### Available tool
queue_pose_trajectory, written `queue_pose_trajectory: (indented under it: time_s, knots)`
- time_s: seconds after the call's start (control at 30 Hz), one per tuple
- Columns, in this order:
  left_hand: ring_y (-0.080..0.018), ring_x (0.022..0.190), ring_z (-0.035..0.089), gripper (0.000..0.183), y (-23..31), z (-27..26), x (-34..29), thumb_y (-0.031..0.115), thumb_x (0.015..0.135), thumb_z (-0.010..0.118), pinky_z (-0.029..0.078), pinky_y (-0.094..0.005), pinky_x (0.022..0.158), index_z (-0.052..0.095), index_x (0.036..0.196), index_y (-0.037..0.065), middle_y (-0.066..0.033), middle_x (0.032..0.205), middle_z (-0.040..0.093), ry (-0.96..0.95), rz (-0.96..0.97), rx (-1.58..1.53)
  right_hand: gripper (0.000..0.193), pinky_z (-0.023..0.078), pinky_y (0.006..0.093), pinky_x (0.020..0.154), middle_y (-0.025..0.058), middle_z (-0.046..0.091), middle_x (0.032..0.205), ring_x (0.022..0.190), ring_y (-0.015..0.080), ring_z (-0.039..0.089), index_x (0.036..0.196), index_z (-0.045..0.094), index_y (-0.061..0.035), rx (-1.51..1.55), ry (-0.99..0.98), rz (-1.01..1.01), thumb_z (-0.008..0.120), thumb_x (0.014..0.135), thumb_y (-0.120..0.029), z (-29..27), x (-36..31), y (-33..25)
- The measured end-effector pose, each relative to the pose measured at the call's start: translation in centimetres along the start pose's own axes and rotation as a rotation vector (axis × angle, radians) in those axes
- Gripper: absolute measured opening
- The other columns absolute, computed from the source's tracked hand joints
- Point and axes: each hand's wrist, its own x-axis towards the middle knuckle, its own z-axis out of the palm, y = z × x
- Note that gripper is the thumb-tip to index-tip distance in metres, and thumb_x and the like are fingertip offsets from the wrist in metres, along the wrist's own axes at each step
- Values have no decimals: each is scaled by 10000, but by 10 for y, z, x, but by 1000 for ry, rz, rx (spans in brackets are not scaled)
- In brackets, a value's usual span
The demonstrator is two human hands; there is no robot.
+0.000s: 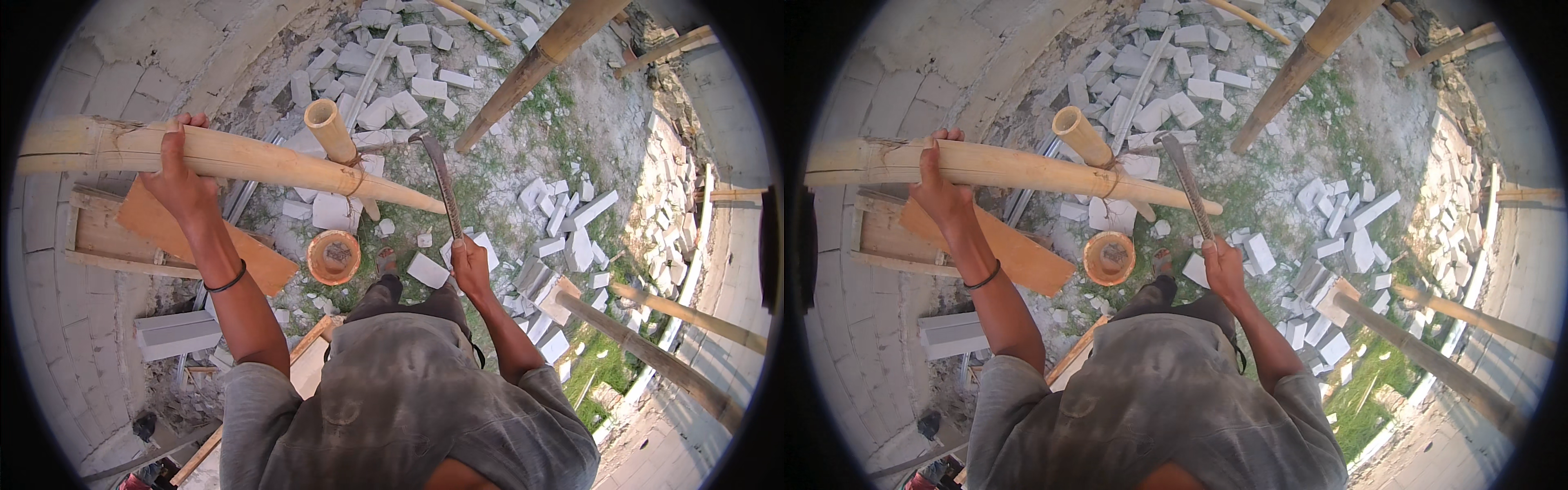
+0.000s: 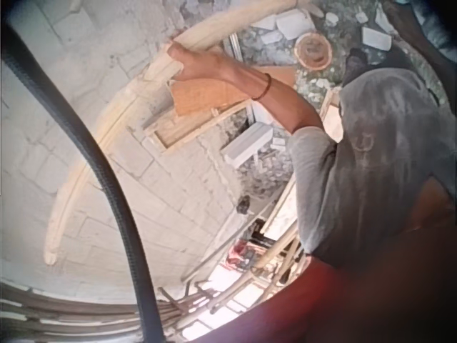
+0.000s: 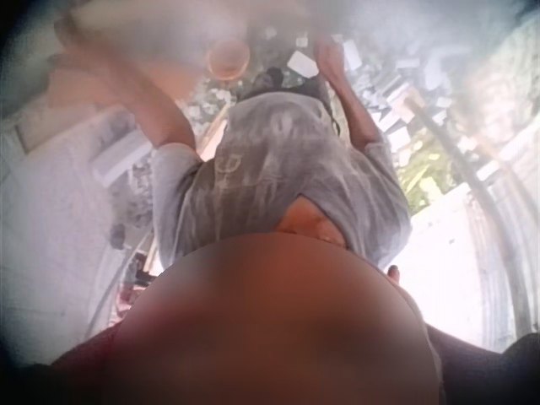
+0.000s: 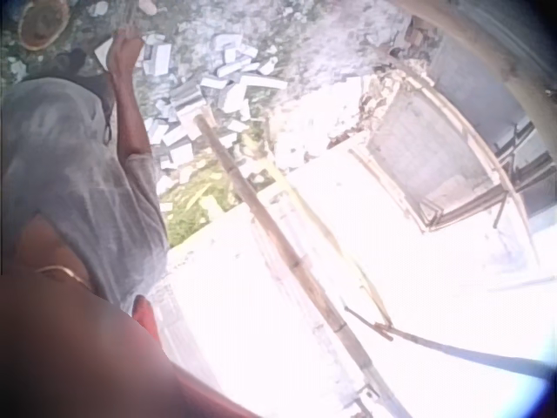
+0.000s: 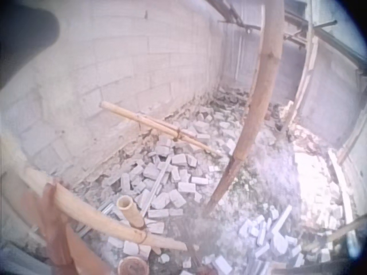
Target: The person assembles a bamboo scaffolding structure by tying bamboo poles together with wire using a metal hook. They lift and position the poles, secure joints, and move around the site to adjust the framework.
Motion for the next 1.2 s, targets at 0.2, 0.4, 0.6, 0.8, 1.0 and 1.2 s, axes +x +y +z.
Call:
queue_pose_trajectory:
  time_s: [0.2,0.4,0.6,0.8,1.0,1.2]
  knots:
    - [-284,733,644,258,-10,-1,15,-16,776,605,578,-401,714,500,998,-98,-190,875,599,-83,-3,-49,503,369,365,449,99,450,538,453,280,474,686,474,-18,98,-132,-638,413,959,-437,3,15,-34]
    - [-313,795,661,249,-8,-27,33,10,796,596,572,-414,757,510,1005,-96,-202,910,615,-75,34,-7,490,397,432,475,194,498,522,484,416,485,688,515,9,-705,-123,-231,483,930,-417,-5,59,19]
    - [-322,816,657,268,-16,-48,50,35,804,603,564,-429,780,508,1013,-104,-199,917,614,-49,11,-28,535,376,388,468,123,492,511,445,288,469,677,508,-10,-273,-204,-354,455,942,-472,-35,50,-42]
    - [-310,813,659,276,-18,-59,50,47,815,614,566,-419,755,506,1023,-98,-192,916,617,-34,-52,-23,568,276,312,428,25,398,509,454,133,409,680,440,-32,56,-227,-601,408,950,-530,37,46,-45]
    - [-306,799,657,297,-22,-52,46,40,818,614,572,-416,727,482,1048,-92,-200,908,612,32,-55,20,422,383,402,457,160,466,492,447,262,528,863,571,-1,-326,-175,-114,438,969,-388,58,29,-53]
    - [-288,747,653,283,-34,-41,35,11,795,626,583,-399,690,500,1025,-94,-195,885,607,109,-82,-102,564,222,249,422,9,359,529,455,89,344,698,431,-45,381,-66,-464,405,941,-553,44,-3,-59]
